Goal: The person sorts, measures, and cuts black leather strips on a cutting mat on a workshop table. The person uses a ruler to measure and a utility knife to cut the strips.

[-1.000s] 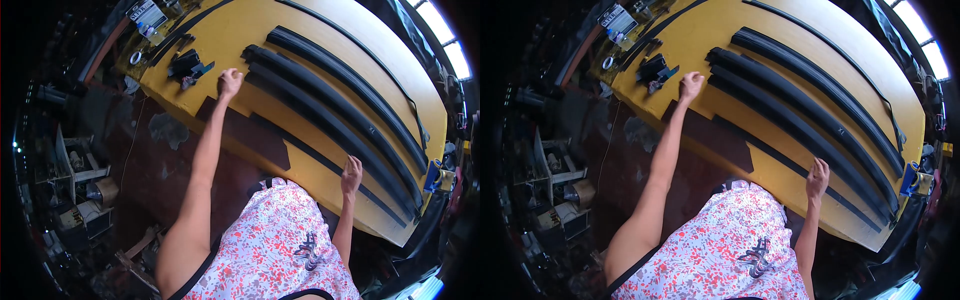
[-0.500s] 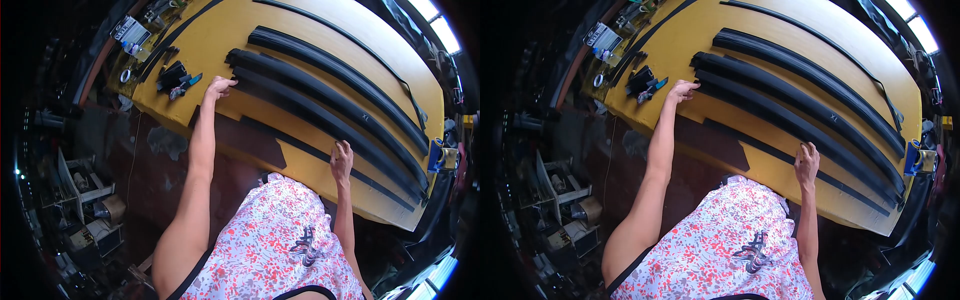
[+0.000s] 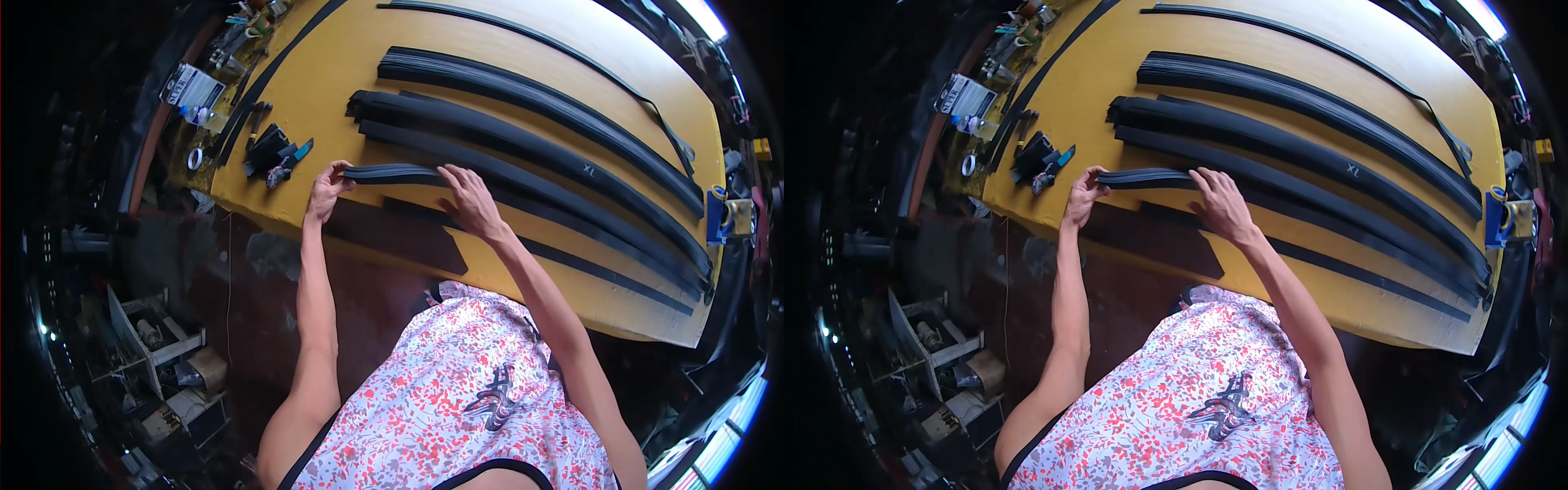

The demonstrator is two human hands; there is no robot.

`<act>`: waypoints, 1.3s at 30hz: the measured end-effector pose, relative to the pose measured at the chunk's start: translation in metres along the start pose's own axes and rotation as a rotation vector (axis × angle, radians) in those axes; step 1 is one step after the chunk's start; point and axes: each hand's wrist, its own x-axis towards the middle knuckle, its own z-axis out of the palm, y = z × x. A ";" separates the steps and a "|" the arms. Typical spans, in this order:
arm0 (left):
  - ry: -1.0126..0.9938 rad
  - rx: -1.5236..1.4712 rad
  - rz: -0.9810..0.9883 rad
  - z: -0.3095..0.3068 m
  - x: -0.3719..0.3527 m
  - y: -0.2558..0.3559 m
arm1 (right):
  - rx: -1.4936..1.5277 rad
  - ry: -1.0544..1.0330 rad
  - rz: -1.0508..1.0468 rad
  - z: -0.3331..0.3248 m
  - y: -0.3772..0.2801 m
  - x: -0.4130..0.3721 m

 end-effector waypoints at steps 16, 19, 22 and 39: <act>-0.015 0.021 0.291 0.037 -0.038 0.055 | 0.431 -0.332 -0.175 -0.037 -0.037 0.068; -0.028 -0.302 0.308 0.075 -0.029 0.051 | 0.457 -0.201 -0.118 -0.075 -0.046 0.065; -0.219 -0.346 0.192 0.138 -0.020 0.023 | 0.479 -0.135 -0.001 -0.131 -0.052 0.065; -0.117 -0.321 0.755 0.539 -0.003 0.064 | 0.469 0.493 0.032 -0.391 -0.064 0.017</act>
